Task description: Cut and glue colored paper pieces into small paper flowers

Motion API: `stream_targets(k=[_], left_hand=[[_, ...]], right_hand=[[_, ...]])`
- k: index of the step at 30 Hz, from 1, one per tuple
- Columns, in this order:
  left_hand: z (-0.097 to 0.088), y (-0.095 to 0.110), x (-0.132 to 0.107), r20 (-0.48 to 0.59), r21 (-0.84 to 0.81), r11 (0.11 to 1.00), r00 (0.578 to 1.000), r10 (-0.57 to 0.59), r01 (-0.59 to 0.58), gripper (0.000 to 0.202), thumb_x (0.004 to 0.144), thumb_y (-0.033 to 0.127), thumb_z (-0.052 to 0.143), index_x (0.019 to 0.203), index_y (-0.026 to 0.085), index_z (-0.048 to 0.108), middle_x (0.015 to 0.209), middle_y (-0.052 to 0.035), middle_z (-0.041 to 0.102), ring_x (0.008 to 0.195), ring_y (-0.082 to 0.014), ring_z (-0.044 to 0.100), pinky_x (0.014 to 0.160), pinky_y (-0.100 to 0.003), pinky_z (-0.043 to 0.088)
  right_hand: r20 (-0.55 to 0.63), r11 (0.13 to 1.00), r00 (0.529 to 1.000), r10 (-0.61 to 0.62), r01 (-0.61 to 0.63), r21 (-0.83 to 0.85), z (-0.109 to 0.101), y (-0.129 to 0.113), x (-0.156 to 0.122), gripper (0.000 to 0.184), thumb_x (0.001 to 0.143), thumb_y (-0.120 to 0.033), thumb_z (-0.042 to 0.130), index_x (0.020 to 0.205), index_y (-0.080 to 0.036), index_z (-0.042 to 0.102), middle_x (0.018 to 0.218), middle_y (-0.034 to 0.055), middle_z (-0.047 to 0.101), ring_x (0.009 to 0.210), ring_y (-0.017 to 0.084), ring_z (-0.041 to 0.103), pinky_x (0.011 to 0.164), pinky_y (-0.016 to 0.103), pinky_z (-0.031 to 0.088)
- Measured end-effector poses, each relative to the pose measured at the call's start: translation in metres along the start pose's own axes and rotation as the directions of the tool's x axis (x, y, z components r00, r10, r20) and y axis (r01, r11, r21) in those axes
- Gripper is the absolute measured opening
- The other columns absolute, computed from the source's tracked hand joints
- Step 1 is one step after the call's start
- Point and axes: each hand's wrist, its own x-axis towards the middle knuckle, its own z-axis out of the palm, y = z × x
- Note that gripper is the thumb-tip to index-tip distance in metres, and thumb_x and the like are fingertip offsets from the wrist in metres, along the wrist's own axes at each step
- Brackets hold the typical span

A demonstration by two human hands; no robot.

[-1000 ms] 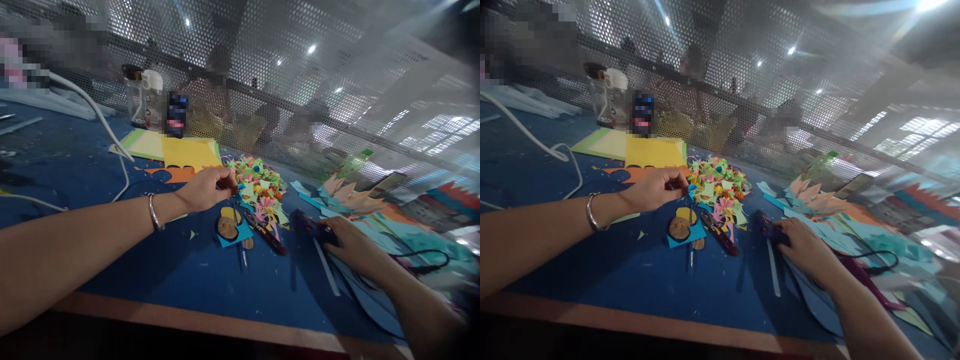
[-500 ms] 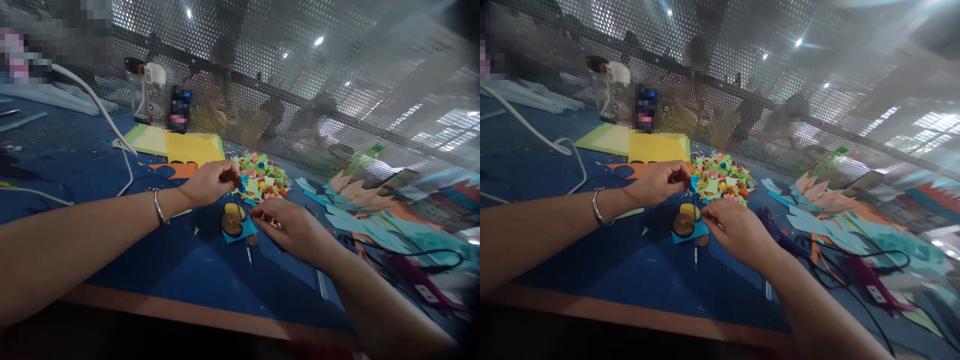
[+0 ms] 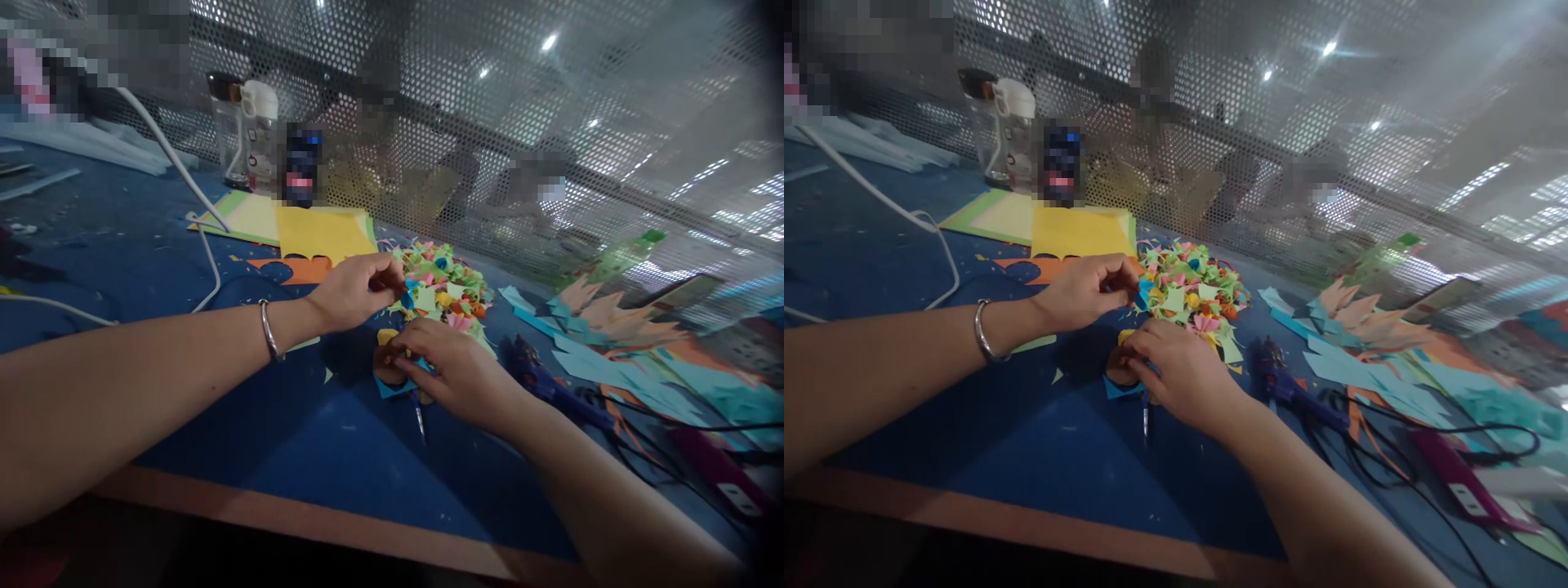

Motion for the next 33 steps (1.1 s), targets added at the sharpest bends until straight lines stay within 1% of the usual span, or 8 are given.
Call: stream_targets(k=[7, 13, 16, 18, 20, 25, 28, 33], left_hand=[[0.0, 0.001, 0.0, 0.008, -0.011, 1.0, 1.0, -0.013, 0.013, 0.006, 0.077, 0.012, 0.061, 0.08, 0.015, 0.057, 0.072, 0.0015, 0.061, 0.067, -0.0084, 0.056, 0.067, -0.023, 0.046], [0.001, -0.002, 0.001, 0.0, -0.054, 0.999, 1.0, 0.008, -0.008, 0.005, 0.077, 0.011, 0.061, 0.079, 0.015, 0.057, 0.071, 0.0019, 0.061, 0.067, -0.0084, 0.057, 0.067, -0.023, 0.047], [0.002, -0.004, 0.001, -0.012, -0.088, 0.996, 1.0, 0.006, -0.007, 0.006, 0.077, 0.012, 0.062, 0.079, 0.015, 0.057, 0.071, 0.0013, 0.062, 0.067, -0.0093, 0.06, 0.066, -0.024, 0.047], [0.003, -0.004, 0.001, -0.009, -0.134, 0.991, 1.0, -0.03, 0.028, 0.007, 0.077, 0.011, 0.062, 0.079, 0.015, 0.057, 0.069, 0.0012, 0.063, 0.066, -0.0096, 0.061, 0.063, -0.023, 0.047], [0.005, -0.003, 0.001, 0.0, -0.189, 0.979, 0.997, -0.081, 0.08, 0.009, 0.077, 0.01, 0.064, 0.078, 0.015, 0.057, 0.068, 0.0015, 0.064, 0.064, -0.009, 0.061, 0.061, -0.022, 0.047], [0.014, 0.007, -0.003, 0.034, -0.352, 0.911, 0.975, -0.219, 0.216, 0.013, 0.071, 0.009, 0.073, 0.073, 0.014, 0.061, 0.063, 0.003, 0.064, 0.059, -0.007, 0.058, 0.06, -0.021, 0.046], [0.021, 0.012, -0.007, 0.053, -0.427, 0.862, 0.959, -0.278, 0.273, 0.02, 0.063, 0.013, 0.081, 0.073, 0.014, 0.063, 0.065, 0.003, 0.066, 0.061, -0.0082, 0.06, 0.063, -0.022, 0.048], [0.028, 0.013, -0.01, 0.027, -0.464, 0.847, 0.96, -0.279, 0.259, 0.018, 0.062, 0.016, 0.08, 0.072, 0.014, 0.066, 0.07, 0.0019, 0.068, 0.067, -0.0096, 0.063, 0.067, -0.023, 0.05]], right_hand=[[-0.037, 0.999, 0.998, 0.045, -0.044, 0.022, -0.001, -0.003, -0.004, 0.012, 0.093, -0.019, 0.052, 0.087, -0.018, 0.063, 0.086, 0.0068, 0.063, 0.082, 0.02, 0.06, 0.073, 0.032, 0.047], [-0.067, 0.975, 0.987, 0.145, -0.132, 0.177, -0.006, -0.002, -0.005, 0.011, 0.089, -0.018, 0.056, 0.081, -0.018, 0.063, 0.078, 0.0031, 0.063, 0.073, 0.016, 0.058, 0.065, 0.028, 0.044], [-0.073, 0.931, 0.975, 0.21, -0.176, 0.32, -0.008, -0.002, -0.007, 0.009, 0.087, -0.018, 0.059, 0.08, -0.019, 0.065, 0.076, 0.0022, 0.064, 0.069, 0.015, 0.058, 0.061, 0.026, 0.044], [-0.102, 0.86, 0.949, 0.299, -0.221, 0.461, -0.009, -0.002, -0.009, 0.007, 0.086, -0.021, 0.061, 0.081, -0.019, 0.066, 0.074, 0.0011, 0.065, 0.067, 0.014, 0.058, 0.059, 0.026, 0.044], [-0.159, 0.761, 0.9, 0.406, -0.237, 0.604, -0.01, 0.0, -0.011, 0.005, 0.085, -0.024, 0.066, 0.083, -0.02, 0.068, 0.073, 0.0002, 0.065, 0.065, 0.014, 0.059, 0.059, 0.026, 0.045], [-0.276, 0.525, 0.766, 0.58, -0.093, 0.846, -0.013, 0.007, -0.011, 0.007, 0.08, -0.028, 0.075, 0.081, -0.022, 0.071, 0.07, -0.0014, 0.064, 0.061, 0.012, 0.057, 0.058, 0.026, 0.047], [-0.306, 0.454, 0.719, 0.624, -0.015, 0.891, -0.012, 0.005, -0.008, 0.006, 0.077, -0.025, 0.078, 0.079, -0.023, 0.073, 0.071, -0.0023, 0.064, 0.057, 0.009, 0.052, 0.053, 0.022, 0.043], [-0.306, 0.392, 0.676, 0.67, 0.028, 0.92, -0.008, -0.001, -0.004, 0.006, 0.073, -0.023, 0.08, 0.076, -0.022, 0.074, 0.074, -0.0026, 0.064, 0.056, 0.007, 0.05, 0.052, 0.021, 0.041]])
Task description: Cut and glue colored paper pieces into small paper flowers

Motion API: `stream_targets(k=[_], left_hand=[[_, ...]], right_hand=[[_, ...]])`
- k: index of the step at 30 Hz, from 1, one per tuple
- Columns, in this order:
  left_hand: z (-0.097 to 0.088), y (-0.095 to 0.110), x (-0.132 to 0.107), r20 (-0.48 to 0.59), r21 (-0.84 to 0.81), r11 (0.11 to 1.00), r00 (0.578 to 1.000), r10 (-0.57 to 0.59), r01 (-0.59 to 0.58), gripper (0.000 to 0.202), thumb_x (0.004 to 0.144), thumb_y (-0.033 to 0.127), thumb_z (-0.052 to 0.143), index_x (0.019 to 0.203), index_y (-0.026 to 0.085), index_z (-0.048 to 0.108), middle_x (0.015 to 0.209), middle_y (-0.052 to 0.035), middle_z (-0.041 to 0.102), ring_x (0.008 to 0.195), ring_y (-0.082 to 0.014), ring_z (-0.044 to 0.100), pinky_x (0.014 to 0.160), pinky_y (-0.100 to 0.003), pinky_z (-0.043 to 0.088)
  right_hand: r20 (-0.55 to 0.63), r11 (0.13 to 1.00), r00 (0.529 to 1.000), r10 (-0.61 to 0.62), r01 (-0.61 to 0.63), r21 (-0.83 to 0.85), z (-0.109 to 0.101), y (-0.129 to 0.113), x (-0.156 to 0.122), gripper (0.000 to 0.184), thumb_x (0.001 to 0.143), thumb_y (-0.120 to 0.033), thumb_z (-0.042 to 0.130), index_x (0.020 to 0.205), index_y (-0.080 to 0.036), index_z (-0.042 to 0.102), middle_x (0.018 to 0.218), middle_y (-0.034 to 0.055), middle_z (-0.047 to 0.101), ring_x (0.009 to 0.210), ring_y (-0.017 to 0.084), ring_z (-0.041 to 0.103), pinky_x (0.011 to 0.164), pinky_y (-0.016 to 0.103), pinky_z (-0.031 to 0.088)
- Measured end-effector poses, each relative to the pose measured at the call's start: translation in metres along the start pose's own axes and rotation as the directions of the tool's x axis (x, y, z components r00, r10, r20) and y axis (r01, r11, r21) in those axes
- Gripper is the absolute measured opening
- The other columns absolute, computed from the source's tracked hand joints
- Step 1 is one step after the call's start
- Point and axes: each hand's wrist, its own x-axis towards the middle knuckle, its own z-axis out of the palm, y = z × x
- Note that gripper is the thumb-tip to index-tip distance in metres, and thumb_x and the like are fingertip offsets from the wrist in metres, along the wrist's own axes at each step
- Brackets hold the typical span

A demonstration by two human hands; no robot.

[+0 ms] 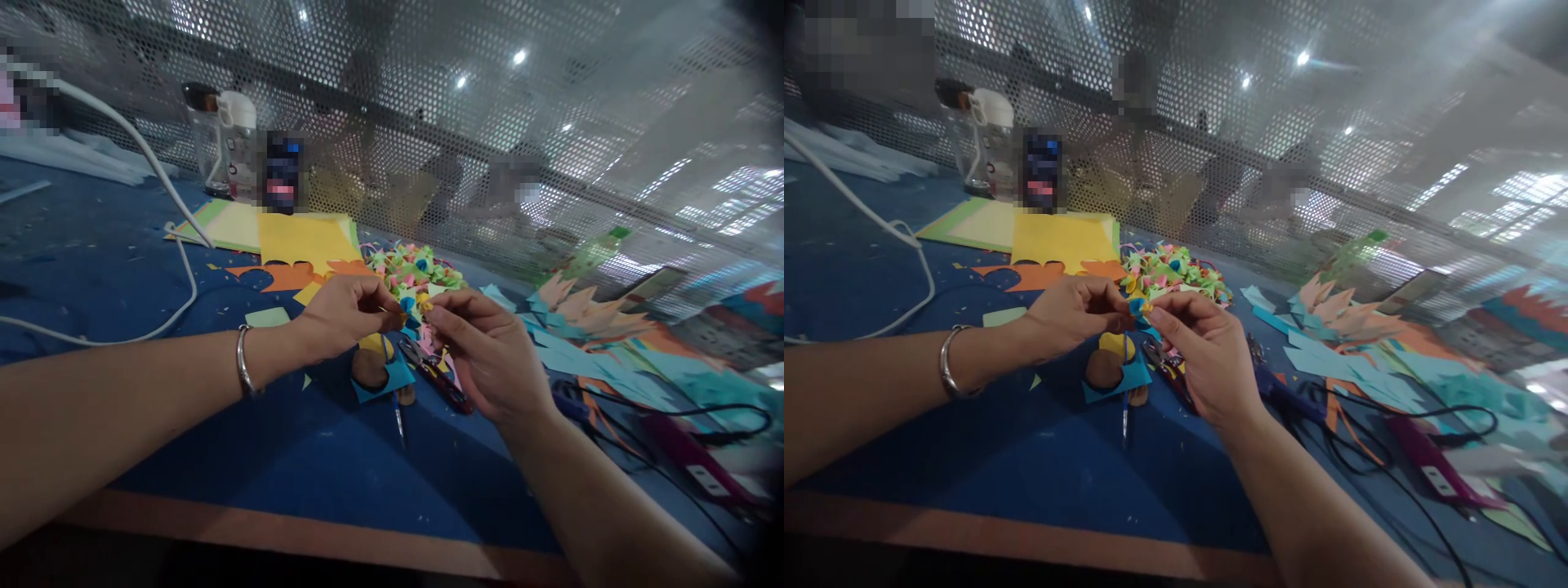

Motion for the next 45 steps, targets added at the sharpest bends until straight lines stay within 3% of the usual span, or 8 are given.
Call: stream_targets(k=[23, 34, 39, 45], left_hand=[[0.003, 0.0, -0.002, 0.023, -0.025, 0.998, 0.998, 0.058, -0.057, 0.011, 0.067, 0.016, 0.075, 0.072, 0.014, 0.065, 0.071, 0.0004, 0.07, 0.07, -0.0103, 0.067, 0.072, -0.024, 0.054], [0.002, 0.005, -0.004, 0.034, -0.002, 0.999, 0.999, 0.036, -0.036, 0.01, 0.069, 0.013, 0.074, 0.072, 0.014, 0.064, 0.072, -0.0001, 0.071, 0.07, -0.0102, 0.068, 0.072, -0.024, 0.054], [0.002, 0.009, -0.005, 0.039, 0.023, 1.0, 0.999, 0.0, 0.0, 0.008, 0.07, 0.01, 0.07, 0.071, 0.015, 0.063, 0.069, 0.0, 0.071, 0.069, -0.0105, 0.068, 0.072, -0.025, 0.054], [0.001, 0.012, -0.004, 0.038, 0.192, 0.981, 0.999, -0.011, 0.003, 0.008, 0.07, 0.014, 0.071, 0.069, 0.015, 0.063, 0.07, -0.0018, 0.07, 0.068, -0.0135, 0.067, 0.07, -0.028, 0.055]], right_hand=[[-0.004, 0.998, 0.998, 0.055, -0.055, 0.014, 0.001, 0.003, 0.0, 0.01, 0.072, -0.026, 0.082, 0.076, -0.021, 0.074, 0.073, -0.0028, 0.063, 0.059, 0.008, 0.048, 0.053, 0.022, 0.037], [0.011, 0.995, 0.999, 0.031, -0.03, -0.1, -0.005, 0.004, -0.002, 0.014, 0.076, -0.03, 0.079, 0.087, -0.022, 0.075, 0.08, -0.0002, 0.068, 0.063, 0.011, 0.053, 0.056, 0.024, 0.041], [0.038, 0.964, 0.996, -0.078, 0.085, -0.252, -0.01, 0.0, -0.003, 0.013, 0.081, -0.03, 0.074, 0.093, -0.023, 0.074, 0.09, 0.0013, 0.07, 0.073, 0.013, 0.058, 0.064, 0.027, 0.045], [0.183, 0.832, 0.955, -0.232, 0.293, -0.471, -0.013, -0.004, -0.003, 0.013, 0.086, -0.028, 0.069, 0.098, -0.022, 0.071, 0.092, 0.0023, 0.066, 0.075, 0.015, 0.059, 0.069, 0.031, 0.048]])
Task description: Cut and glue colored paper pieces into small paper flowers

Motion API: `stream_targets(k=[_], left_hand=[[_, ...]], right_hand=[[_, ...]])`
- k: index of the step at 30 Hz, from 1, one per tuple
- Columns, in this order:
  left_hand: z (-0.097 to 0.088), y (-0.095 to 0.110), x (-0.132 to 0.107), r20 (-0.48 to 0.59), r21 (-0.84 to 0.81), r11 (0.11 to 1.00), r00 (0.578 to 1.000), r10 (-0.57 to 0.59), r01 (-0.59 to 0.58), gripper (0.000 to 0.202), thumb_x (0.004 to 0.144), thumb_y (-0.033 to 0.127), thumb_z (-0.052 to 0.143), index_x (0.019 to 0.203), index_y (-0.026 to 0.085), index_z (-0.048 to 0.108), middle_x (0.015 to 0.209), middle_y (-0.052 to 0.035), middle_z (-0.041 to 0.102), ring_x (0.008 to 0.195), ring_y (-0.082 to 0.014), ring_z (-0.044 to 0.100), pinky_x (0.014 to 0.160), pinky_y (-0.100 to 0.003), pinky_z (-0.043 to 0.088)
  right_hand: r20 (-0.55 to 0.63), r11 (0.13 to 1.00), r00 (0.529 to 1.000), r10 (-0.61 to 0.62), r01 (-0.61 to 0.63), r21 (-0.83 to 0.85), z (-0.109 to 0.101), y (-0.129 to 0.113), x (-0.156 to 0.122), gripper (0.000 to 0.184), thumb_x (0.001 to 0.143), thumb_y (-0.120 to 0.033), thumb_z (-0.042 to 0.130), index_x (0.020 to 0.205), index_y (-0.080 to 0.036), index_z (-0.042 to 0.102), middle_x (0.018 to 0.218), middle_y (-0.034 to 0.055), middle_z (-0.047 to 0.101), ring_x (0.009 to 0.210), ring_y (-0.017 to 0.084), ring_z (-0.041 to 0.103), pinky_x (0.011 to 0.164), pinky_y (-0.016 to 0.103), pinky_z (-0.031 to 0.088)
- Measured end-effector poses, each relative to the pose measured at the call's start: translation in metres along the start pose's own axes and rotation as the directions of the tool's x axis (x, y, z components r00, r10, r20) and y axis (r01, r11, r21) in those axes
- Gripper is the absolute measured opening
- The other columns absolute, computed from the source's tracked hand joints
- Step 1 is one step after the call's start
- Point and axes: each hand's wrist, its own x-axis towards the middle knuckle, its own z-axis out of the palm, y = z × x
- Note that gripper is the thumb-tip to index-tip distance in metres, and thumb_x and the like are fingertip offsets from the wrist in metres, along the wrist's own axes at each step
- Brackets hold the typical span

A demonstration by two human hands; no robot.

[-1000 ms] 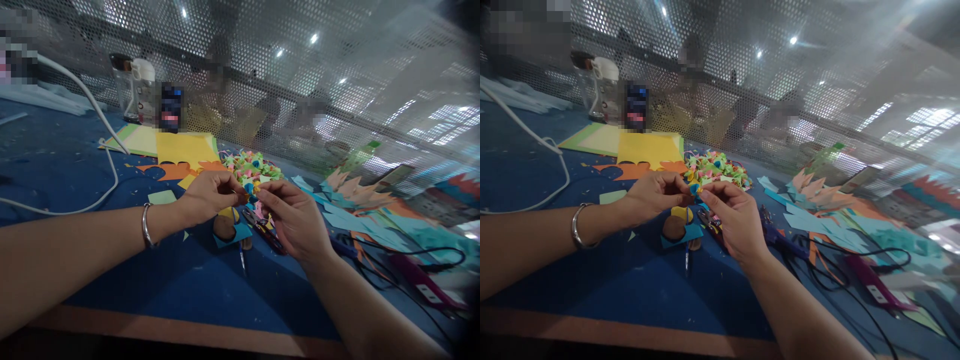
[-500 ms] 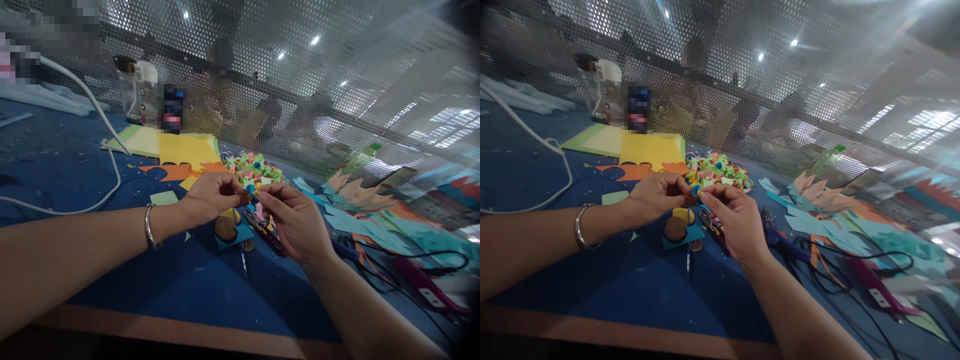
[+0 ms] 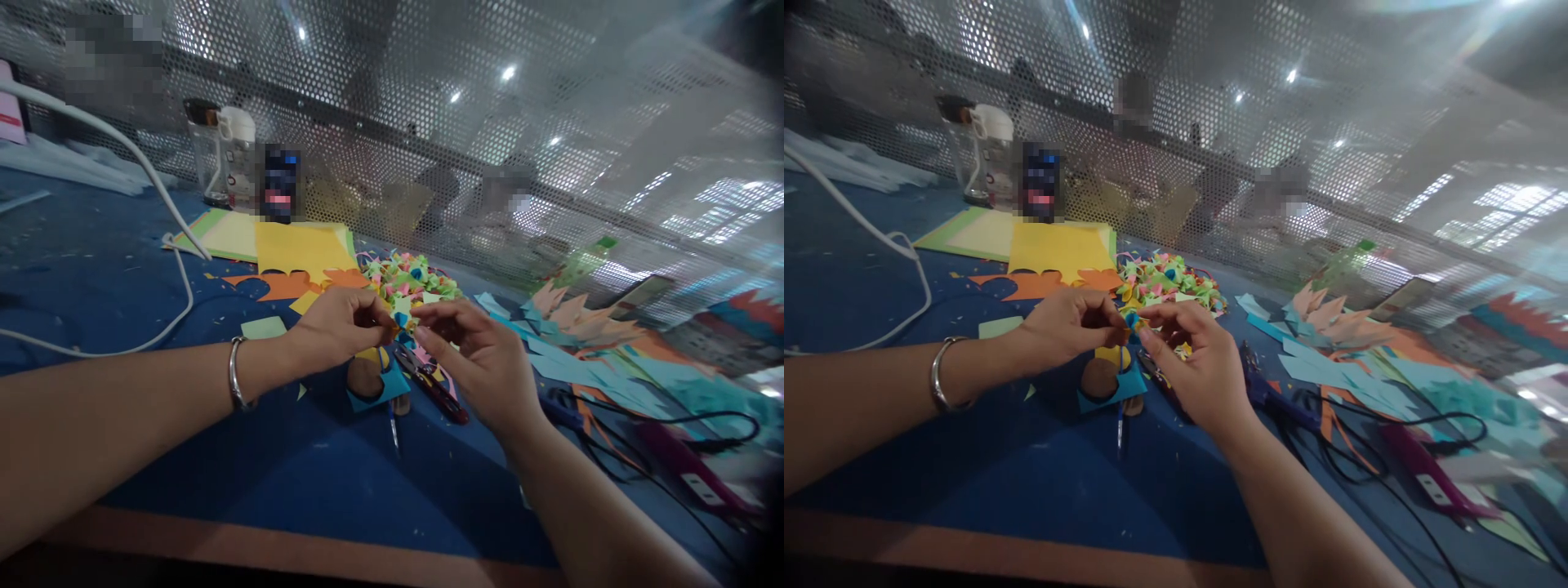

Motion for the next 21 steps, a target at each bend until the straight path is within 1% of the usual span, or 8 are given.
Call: stream_targets(k=[4, 8, 15, 21], left_hand=[[0.0, -0.0027, -0.0005, 0.011, 0.074, 0.997, 1.0, 0.006, -0.007, 0.005, 0.072, 0.013, 0.067, 0.072, 0.016, 0.063, 0.072, -0.0024, 0.071, 0.071, -0.0142, 0.069, 0.07, -0.028, 0.055], [-0.0001, -0.0039, -0.0006, 0.022, 0.053, 0.998, 1.0, 0.016, -0.017, 0.005, 0.071, 0.014, 0.068, 0.072, 0.016, 0.063, 0.073, -0.0018, 0.07, 0.071, -0.0132, 0.068, 0.071, -0.027, 0.055], [0.0, -0.0014, -0.0015, 0.02, 0.004, 1.0, 1.0, 0.013, -0.013, 0.007, 0.069, 0.012, 0.069, 0.07, 0.017, 0.064, 0.072, -0.0006, 0.071, 0.069, -0.0115, 0.068, 0.07, -0.024, 0.054], [0.0002, -0.0011, -0.0013, 0.001, 0.039, 0.999, 1.0, 0.004, -0.004, 0.006, 0.069, 0.013, 0.068, 0.07, 0.016, 0.063, 0.071, -0.0019, 0.071, 0.069, -0.0131, 0.068, 0.07, -0.027, 0.056]], right_hand=[[0.011, 0.995, 0.998, -0.063, 0.064, -0.071, 0.0009, 0.0004, -0.0005, 0.011, 0.087, -0.025, 0.068, 0.097, -0.022, 0.071, 0.09, 0.0022, 0.065, 0.073, 0.014, 0.059, 0.07, 0.032, 0.05], [-0.003, 0.991, 0.996, -0.088, 0.087, -0.098, 0.0003, 0.0012, -0.0003, 0.007, 0.088, -0.024, 0.067, 0.092, -0.022, 0.072, 0.086, 0.0022, 0.067, 0.074, 0.016, 0.061, 0.07, 0.033, 0.05], [-0.015, 0.994, 0.998, -0.063, 0.061, -0.089, 0.0002, 0.0035, 0.0008, 0.007, 0.087, -0.026, 0.067, 0.091, -0.022, 0.072, 0.084, 0.0021, 0.067, 0.073, 0.016, 0.061, 0.069, 0.032, 0.049], [-0.011, 0.993, 0.999, -0.044, 0.043, -0.106, 0.001, 0.0039, 0.0006, 0.008, 0.088, -0.027, 0.068, 0.091, -0.021, 0.071, 0.083, 0.0017, 0.066, 0.071, 0.015, 0.06, 0.068, 0.031, 0.048]])
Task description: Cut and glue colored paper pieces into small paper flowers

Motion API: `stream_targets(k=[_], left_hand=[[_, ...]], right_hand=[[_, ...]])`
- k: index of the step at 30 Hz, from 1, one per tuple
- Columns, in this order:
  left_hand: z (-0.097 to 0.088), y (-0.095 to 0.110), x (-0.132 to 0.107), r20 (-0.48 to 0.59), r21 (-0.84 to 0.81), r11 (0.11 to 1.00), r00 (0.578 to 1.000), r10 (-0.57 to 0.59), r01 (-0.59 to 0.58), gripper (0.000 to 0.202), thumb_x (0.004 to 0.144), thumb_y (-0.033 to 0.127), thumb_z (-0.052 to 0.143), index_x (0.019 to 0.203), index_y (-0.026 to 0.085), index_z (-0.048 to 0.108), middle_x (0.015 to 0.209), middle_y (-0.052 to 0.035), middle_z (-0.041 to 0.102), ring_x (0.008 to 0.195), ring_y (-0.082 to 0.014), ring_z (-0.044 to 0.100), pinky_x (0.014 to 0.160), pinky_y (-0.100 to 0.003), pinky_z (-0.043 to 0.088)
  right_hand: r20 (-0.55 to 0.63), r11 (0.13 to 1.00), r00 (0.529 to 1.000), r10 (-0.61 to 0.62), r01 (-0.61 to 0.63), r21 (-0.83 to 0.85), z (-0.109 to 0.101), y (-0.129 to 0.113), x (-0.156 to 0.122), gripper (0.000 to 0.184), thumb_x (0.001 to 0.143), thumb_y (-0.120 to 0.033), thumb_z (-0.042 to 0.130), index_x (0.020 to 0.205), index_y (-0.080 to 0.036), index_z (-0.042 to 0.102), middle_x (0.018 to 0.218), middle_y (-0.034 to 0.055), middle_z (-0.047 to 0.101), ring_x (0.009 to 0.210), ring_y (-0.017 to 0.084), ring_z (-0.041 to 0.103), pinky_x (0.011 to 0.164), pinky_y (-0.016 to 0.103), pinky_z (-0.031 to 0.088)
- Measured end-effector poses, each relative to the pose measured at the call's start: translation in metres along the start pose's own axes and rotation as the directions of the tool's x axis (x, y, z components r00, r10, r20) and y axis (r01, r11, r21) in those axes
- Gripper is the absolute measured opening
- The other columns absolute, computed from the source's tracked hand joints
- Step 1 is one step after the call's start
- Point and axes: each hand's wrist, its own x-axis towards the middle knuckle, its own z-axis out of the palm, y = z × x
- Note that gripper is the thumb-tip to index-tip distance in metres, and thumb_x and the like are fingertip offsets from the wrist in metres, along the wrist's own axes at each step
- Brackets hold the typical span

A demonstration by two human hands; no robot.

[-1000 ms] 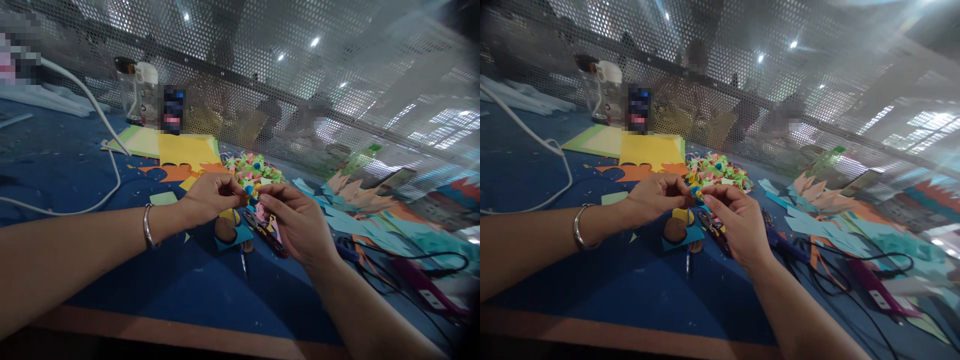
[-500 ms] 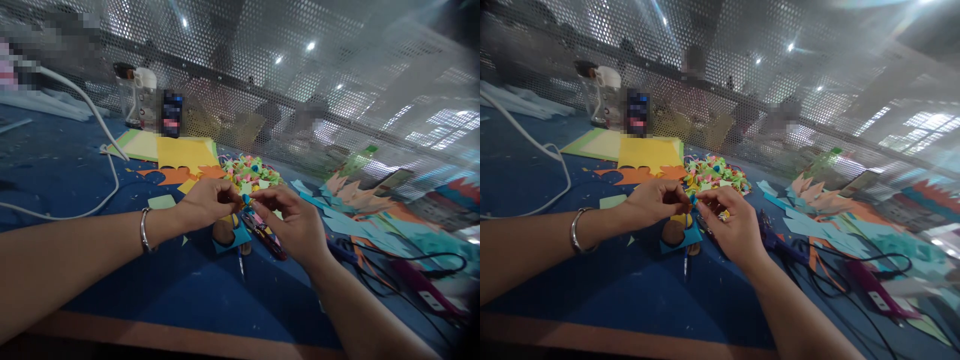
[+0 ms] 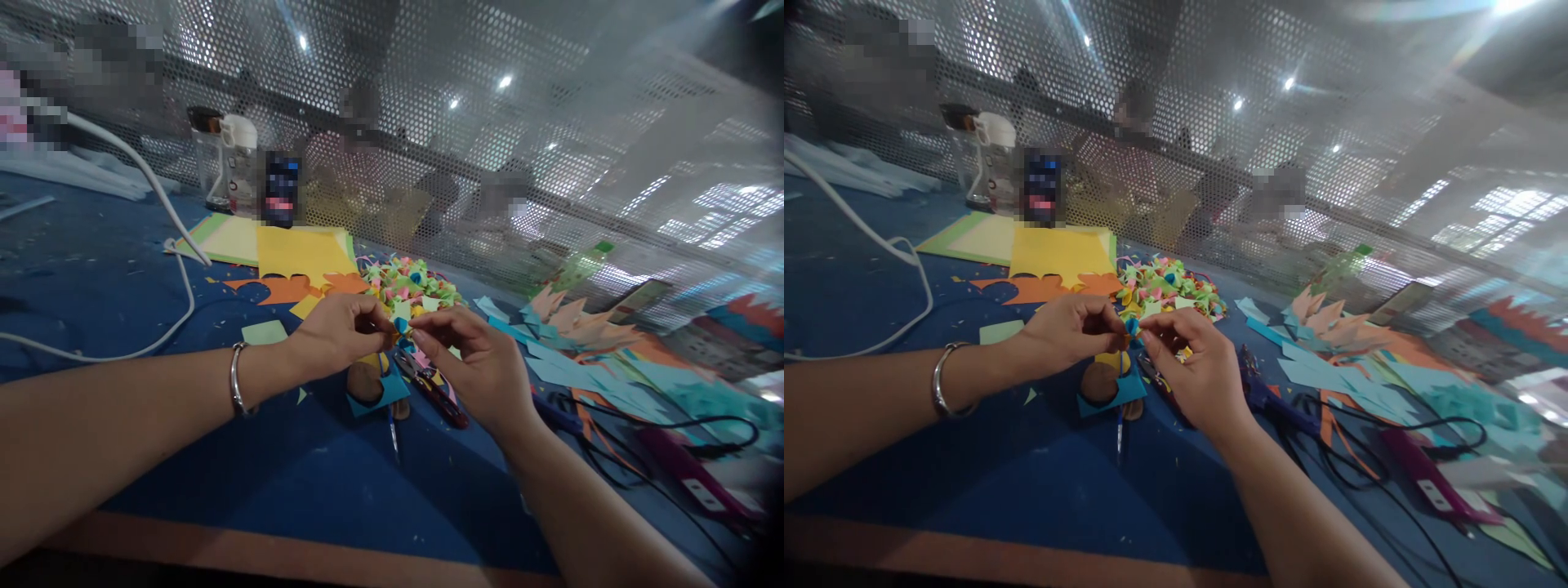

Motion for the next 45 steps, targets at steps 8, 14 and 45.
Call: stream_targets(k=[8, 14, 45], left_hand=[[0.0001, 0.0001, -0.0008, -0.001, -0.003, 1.0, 1.0, -0.012, 0.012, 0.006, 0.07, 0.015, 0.068, 0.071, 0.017, 0.063, 0.071, -0.0022, 0.071, 0.07, -0.0145, 0.069, 0.071, -0.029, 0.057], [0.0, -0.0014, 0.0001, 0.013, -0.114, 0.993, 1.0, 0.008, -0.007, 0.008, 0.068, 0.014, 0.069, 0.071, 0.016, 0.062, 0.07, -0.0002, 0.069, 0.068, -0.0113, 0.067, 0.07, -0.025, 0.055], [0.0008, 0.0022, -0.0014, 0.02, 0.007, 1.0, 1.0, 0.02, -0.02, 0.012, 0.069, 0.004, 0.063, 0.071, 0.015, 0.063, 0.069, 0.0024, 0.068, 0.068, -0.0087, 0.065, 0.068, -0.021, 0.052]], right_hand=[[0.024, 1.0, 1.0, 0.015, -0.015, 0.026, 0.0006, 0.0002, 0.0008, 0.01, 0.087, -0.029, 0.068, 0.093, -0.021, 0.071, 0.084, 0.002, 0.066, 0.07, 0.015, 0.059, 0.066, 0.031, 0.049], [0.022, 0.996, 0.998, 0.052, -0.053, 0.069, -0.0007, 0.0015, 0.001, 0.015, 0.086, -0.031, 0.069, 0.098, -0.022, 0.07, 0.092, 0.0037, 0.068, 0.076, 0.017, 0.061, 0.069, 0.032, 0.05], [0.12, 0.968, 0.987, 0.108, -0.132, 0.214, 0.0013, 0.0085, 0.0014, 0.013, 0.083, -0.024, 0.069, 0.094, -0.02, 0.065, 0.084, 0.0012, 0.063, 0.075, 0.015, 0.059, 0.069, 0.03, 0.047]])
